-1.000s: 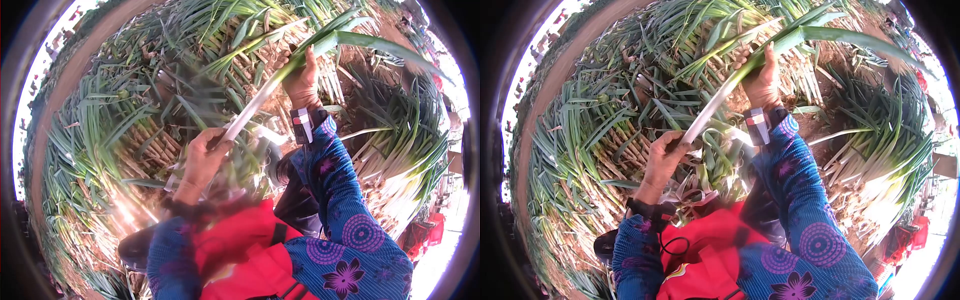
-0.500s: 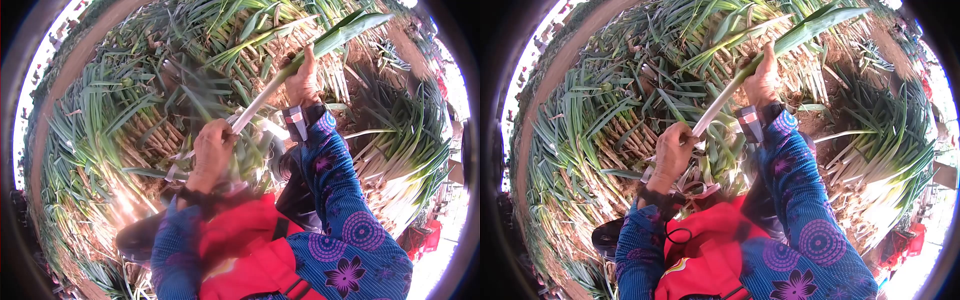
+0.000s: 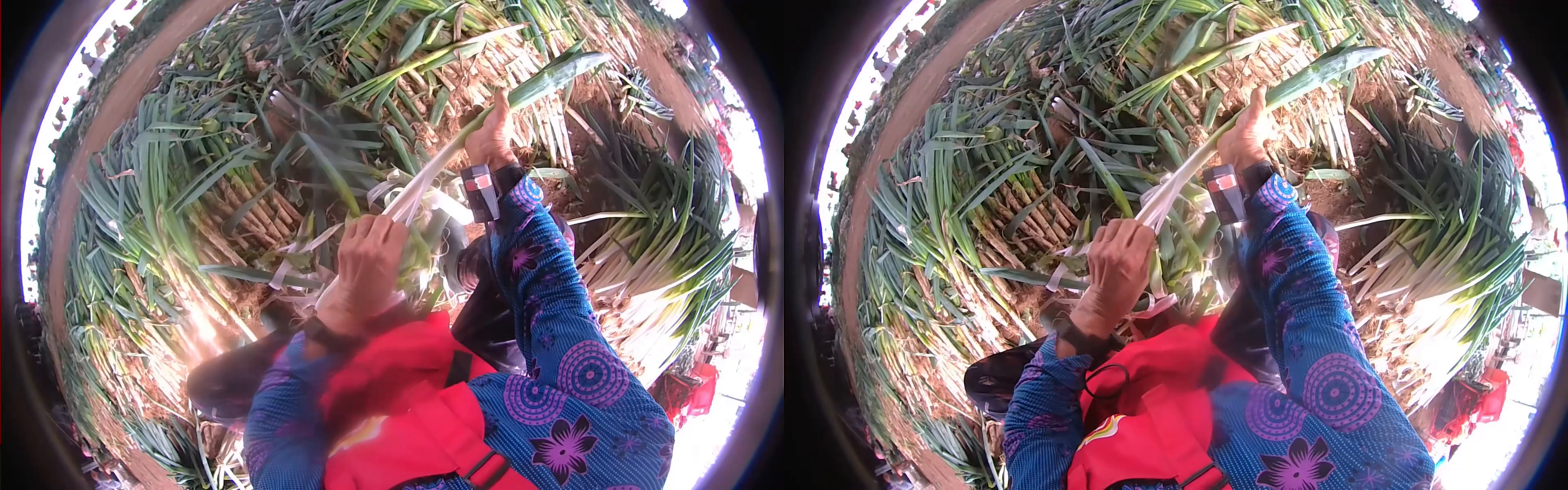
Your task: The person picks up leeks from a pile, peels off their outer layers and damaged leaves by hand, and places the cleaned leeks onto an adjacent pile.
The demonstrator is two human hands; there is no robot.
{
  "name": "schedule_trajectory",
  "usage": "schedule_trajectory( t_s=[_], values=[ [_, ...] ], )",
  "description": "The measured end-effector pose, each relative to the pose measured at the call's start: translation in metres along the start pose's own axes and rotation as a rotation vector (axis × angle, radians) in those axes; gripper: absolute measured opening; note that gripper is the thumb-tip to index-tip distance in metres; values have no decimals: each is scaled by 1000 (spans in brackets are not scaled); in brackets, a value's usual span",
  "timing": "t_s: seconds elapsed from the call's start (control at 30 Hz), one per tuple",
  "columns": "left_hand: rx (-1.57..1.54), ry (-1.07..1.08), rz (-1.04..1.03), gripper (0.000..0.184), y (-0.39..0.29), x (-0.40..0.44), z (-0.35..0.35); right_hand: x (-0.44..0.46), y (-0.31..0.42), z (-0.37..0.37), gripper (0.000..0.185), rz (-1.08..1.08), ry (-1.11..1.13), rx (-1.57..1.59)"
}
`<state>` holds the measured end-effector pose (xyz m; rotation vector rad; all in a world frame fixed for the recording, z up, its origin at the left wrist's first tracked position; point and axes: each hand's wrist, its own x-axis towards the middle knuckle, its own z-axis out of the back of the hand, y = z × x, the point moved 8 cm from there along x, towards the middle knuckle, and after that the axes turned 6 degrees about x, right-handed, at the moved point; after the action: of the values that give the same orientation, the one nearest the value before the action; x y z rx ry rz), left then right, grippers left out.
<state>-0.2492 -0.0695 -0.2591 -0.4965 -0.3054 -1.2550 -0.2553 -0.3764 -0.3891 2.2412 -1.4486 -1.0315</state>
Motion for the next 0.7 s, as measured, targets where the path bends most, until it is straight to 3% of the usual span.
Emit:
schedule_trajectory(
  t_s=[0.1, 0.37, 0.5, 0.7],
  values=[
    [20, -9, 45, 10, 1, -8, -6, -34, 5, -18, 40, -10, 110, -19],
    [47, -24, 294, 19, 29, -14, -23, -41, -2, -16, 42, -109, 125, 23],
    [-84, 121, 419, 23, 35, 5, -31, -62, 2, -28, 39, -73, 188, 17],
    [-505, 32, 504, 18, 32, 44, -39, -87, -23, -43, 34, -126, 341, -4]
  ],
)
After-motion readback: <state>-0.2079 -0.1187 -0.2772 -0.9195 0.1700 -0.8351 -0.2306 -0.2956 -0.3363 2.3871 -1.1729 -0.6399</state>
